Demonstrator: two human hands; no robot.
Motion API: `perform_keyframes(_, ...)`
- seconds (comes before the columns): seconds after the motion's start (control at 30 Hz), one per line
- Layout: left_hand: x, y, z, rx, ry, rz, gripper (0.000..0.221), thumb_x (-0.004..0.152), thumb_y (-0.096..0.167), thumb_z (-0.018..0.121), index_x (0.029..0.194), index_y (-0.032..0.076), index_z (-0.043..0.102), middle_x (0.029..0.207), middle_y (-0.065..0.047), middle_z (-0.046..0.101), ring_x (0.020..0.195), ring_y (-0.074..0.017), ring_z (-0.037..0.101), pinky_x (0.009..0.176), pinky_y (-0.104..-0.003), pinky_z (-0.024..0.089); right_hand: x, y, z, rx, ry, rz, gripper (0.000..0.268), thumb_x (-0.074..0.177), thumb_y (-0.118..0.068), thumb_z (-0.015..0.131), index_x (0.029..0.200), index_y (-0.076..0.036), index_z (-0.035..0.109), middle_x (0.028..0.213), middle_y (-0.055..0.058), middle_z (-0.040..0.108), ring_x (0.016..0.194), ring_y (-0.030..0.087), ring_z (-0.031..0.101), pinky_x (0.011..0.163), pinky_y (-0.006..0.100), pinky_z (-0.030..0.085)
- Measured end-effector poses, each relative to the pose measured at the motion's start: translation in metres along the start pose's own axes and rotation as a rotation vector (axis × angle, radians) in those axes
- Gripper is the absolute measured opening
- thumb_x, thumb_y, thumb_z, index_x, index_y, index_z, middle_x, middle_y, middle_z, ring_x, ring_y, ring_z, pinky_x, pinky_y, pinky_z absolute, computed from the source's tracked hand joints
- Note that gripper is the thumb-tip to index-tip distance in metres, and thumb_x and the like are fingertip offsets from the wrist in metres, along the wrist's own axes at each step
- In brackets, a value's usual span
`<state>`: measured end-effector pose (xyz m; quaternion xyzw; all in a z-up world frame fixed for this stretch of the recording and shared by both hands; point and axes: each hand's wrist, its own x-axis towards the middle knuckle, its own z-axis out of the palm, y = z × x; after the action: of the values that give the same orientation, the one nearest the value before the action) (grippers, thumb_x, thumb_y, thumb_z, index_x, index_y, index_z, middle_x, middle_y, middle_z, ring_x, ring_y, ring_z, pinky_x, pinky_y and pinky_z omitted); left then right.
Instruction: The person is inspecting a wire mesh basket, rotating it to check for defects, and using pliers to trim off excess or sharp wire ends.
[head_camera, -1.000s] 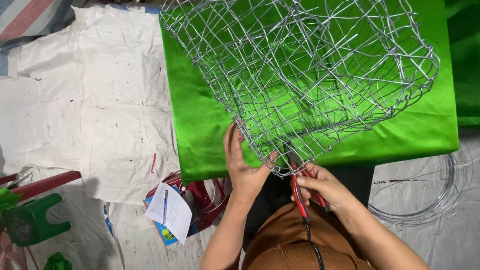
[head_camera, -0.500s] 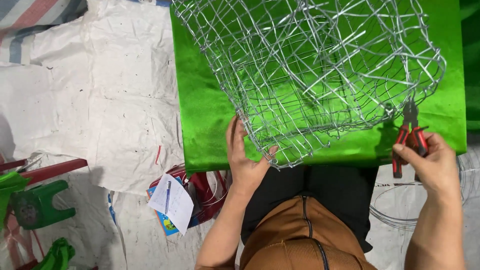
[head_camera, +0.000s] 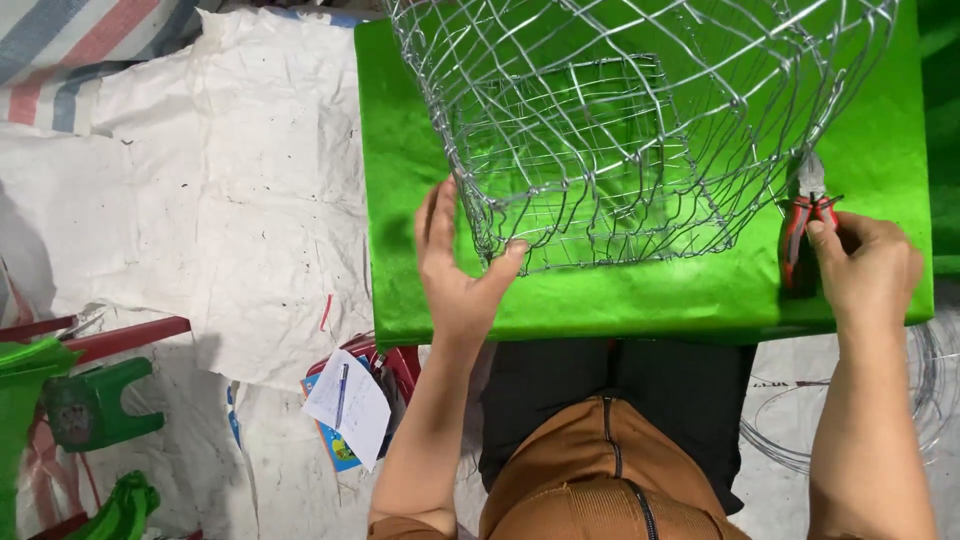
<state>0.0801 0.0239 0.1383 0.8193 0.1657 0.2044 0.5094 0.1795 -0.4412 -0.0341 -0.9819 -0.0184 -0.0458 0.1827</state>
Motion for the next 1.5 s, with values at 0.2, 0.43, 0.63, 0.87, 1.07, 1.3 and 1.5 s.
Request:
perform_keyframes(0.2, 0.022, 0.016, 0.004, -0.047, -0.011, 0.023, 0.081, 0.084, 0.040, 0.074, 0.153, 0.015, 0.039, 0.150, -0.015, 0.042, 0.144, -0.0302, 0.044, 0.122, -0.059, 0.038, 0.003, -0.160, -0.084, 0.765, 0.006, -0.240, 0.072, 0.116, -0.053, 0.030, 0.154, 0.008, 0.039, 0.153, 0.031, 0.036, 0.146, 0.043, 0.037, 0.121, 0.058, 0.038)
perform_keyframes(0.43, 0.047, 0.019, 0.009, -0.128, 0.066, 0.105, 0.077, 0.086, 0.038, 0.075, 0.149, 0.005, 0.044, 0.142, -0.015, 0.047, 0.140, -0.0279, 0.046, 0.124, -0.050, 0.040, 0.036, -0.209, -0.054, 1.347, -0.350, -0.149, 0.103, 0.090, -0.089, 0.045, 0.163, -0.020, 0.019, 0.169, 0.017, 0.026, 0.158, 0.035, 0.027, 0.121, 0.060, 0.029)
perform_keyframes(0.63, 0.069, 0.071, -0.016, -0.383, -0.079, 0.119, 0.072, 0.099, 0.021, 0.068, 0.157, -0.001, 0.031, 0.153, -0.018, 0.036, 0.154, -0.0283, 0.035, 0.135, -0.043, 0.028, 0.051, -0.245, -0.130, 1.149, -0.318, -0.211, 0.098, 0.097, -0.073, 0.038, 0.161, -0.003, 0.014, 0.166, 0.028, 0.026, 0.153, 0.048, 0.029, 0.123, 0.062, 0.023)
perform_keyframes(0.87, 0.086, 0.108, -0.046, -0.252, -0.314, -0.127, 0.089, 0.088, 0.044, 0.070, 0.160, 0.017, 0.026, 0.153, -0.013, 0.038, 0.145, -0.0257, 0.044, 0.125, -0.041, 0.033, 0.056, -0.247, -0.183, 1.042, -0.166, -0.236, 0.065, 0.110, -0.033, 0.042, 0.163, 0.003, 0.032, 0.159, 0.030, 0.044, 0.149, 0.045, 0.048, 0.115, 0.055, 0.047)
perform_keyframes(1.07, 0.091, 0.070, -0.044, -0.558, -0.428, -0.311, 0.096, 0.087, 0.032, 0.073, 0.161, 0.006, 0.017, 0.170, -0.014, 0.022, 0.151, -0.0248, 0.030, 0.122, -0.044, 0.030, 0.054, -0.257, -0.190, 1.017, -0.207, -0.137, 0.069, 0.104, -0.026, 0.045, 0.163, 0.009, 0.032, 0.152, 0.026, 0.048, 0.142, 0.036, 0.049, 0.104, 0.046, 0.045)
perform_keyframes(1.3, 0.088, 0.033, -0.045, -0.709, -0.449, -0.415, 0.090, 0.090, 0.029, 0.073, 0.162, 0.012, 0.020, 0.167, -0.028, 0.021, 0.154, -0.0329, 0.027, 0.117, -0.046, 0.034, 0.059, -0.256, -0.176, 1.123, -0.215, 0.116, 0.074, 0.096, -0.044, 0.055, 0.158, -0.005, 0.044, 0.144, 0.015, 0.060, 0.144, 0.023, 0.059, 0.096, 0.034, 0.048)
perform_keyframes(1.5, 0.041, 0.026, -0.039, -0.692, -0.167, -0.053, 0.066, 0.105, 0.023, 0.060, 0.161, 0.008, 0.028, 0.169, -0.014, 0.028, 0.156, -0.0410, 0.034, 0.129, -0.056, 0.026, 0.053, -0.269, -0.178, 1.133, -0.166, 0.164, 0.091, 0.083, -0.067, 0.062, 0.155, -0.011, 0.049, 0.143, 0.005, 0.062, 0.143, 0.014, 0.063, 0.097, 0.029, 0.052)
